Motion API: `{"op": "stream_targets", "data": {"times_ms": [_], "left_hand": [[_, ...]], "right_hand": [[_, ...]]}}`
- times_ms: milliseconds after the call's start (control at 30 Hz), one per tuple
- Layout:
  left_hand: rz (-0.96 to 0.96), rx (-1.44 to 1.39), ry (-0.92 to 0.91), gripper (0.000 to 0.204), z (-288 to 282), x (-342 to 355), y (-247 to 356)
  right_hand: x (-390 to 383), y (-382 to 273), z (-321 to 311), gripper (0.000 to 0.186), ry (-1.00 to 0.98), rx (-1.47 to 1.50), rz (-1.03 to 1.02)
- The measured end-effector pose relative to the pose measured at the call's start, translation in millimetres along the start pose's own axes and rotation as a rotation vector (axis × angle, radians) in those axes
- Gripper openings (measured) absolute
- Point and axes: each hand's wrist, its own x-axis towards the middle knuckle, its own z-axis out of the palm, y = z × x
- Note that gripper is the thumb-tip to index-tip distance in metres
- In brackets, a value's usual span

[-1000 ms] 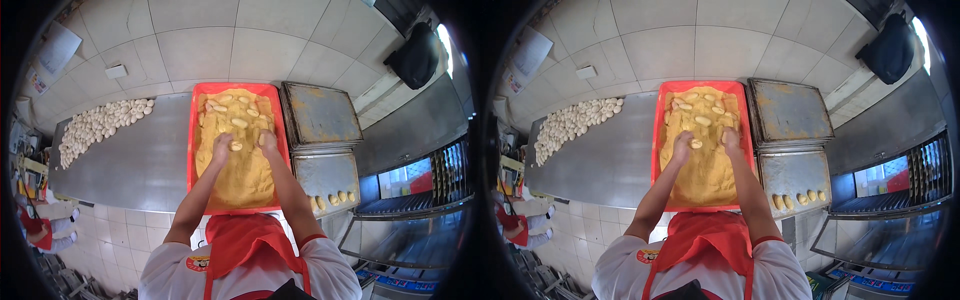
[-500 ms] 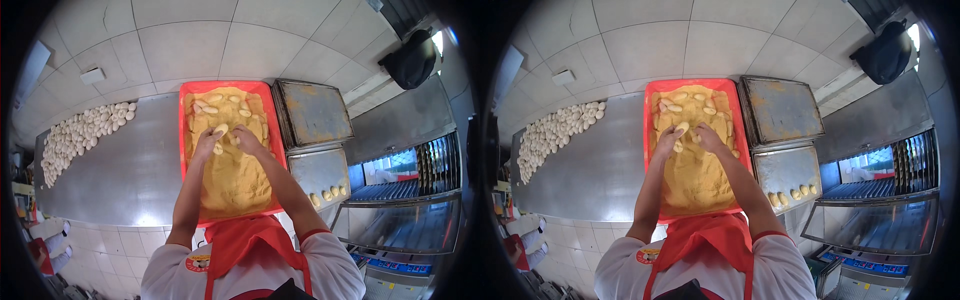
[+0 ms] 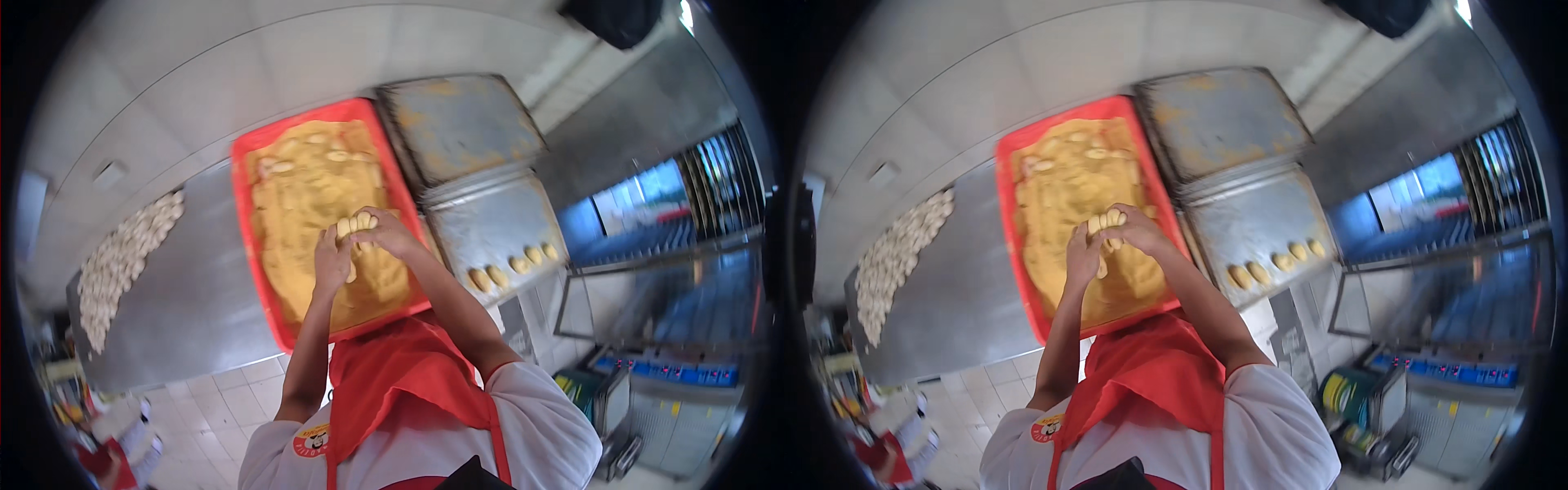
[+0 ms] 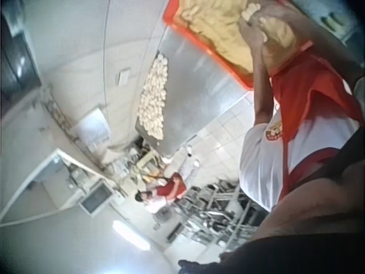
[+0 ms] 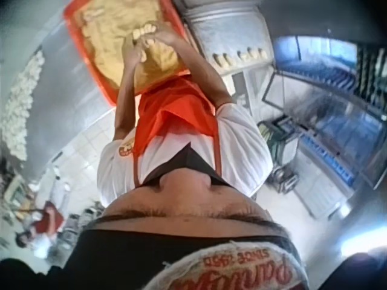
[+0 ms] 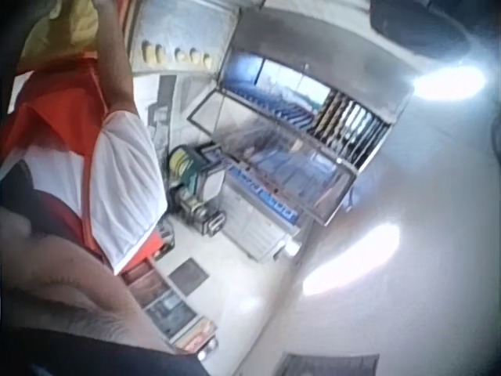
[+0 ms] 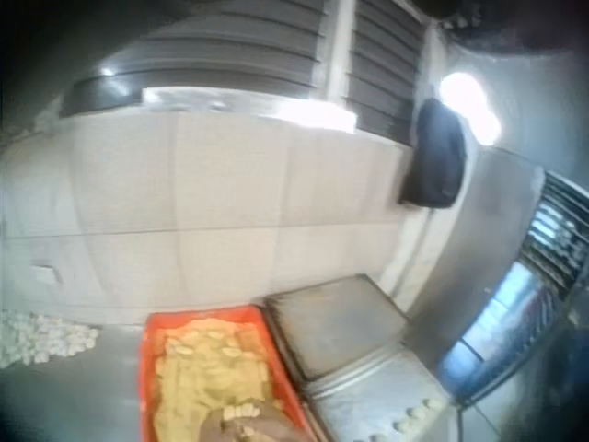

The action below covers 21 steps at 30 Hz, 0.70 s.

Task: The person coats pieces of dough in cornmeal from a red bin, arranges them onto a metal tray, and then places the loaded tray into an industrial oven rack.

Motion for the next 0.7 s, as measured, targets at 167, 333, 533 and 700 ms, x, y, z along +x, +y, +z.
{"op": "stream_targets", "data": {"times_ms": [167, 333, 533, 700], "left_hand": [[0.002, 0.295, -0.176, 0.038, 132.4, -34.9, 47.3], [-0.08, 0.228, -0.266, 0.037, 265.7, -23.4, 30.2], [-0.149, 0.919, -0.05, 0.043, 352.3, -11.1, 11.5], [-0.055, 1.067, -0.343, 0.025, 388.8, 2.4, 33.5]], "right_hand": [[-105.2, 35.7, -137.0, 0.041, 0.201, -0.472, -0.053], [-153.9, 67.1, -243.8, 0.04, 0.34, -0.844, 0.158], [-157.6, 145.4, -339.4, 0.041, 0.151, -0.923, 0.094], [-170.0, 158.2, -402.6, 0.038, 0.206, -0.961, 0.145]]}}
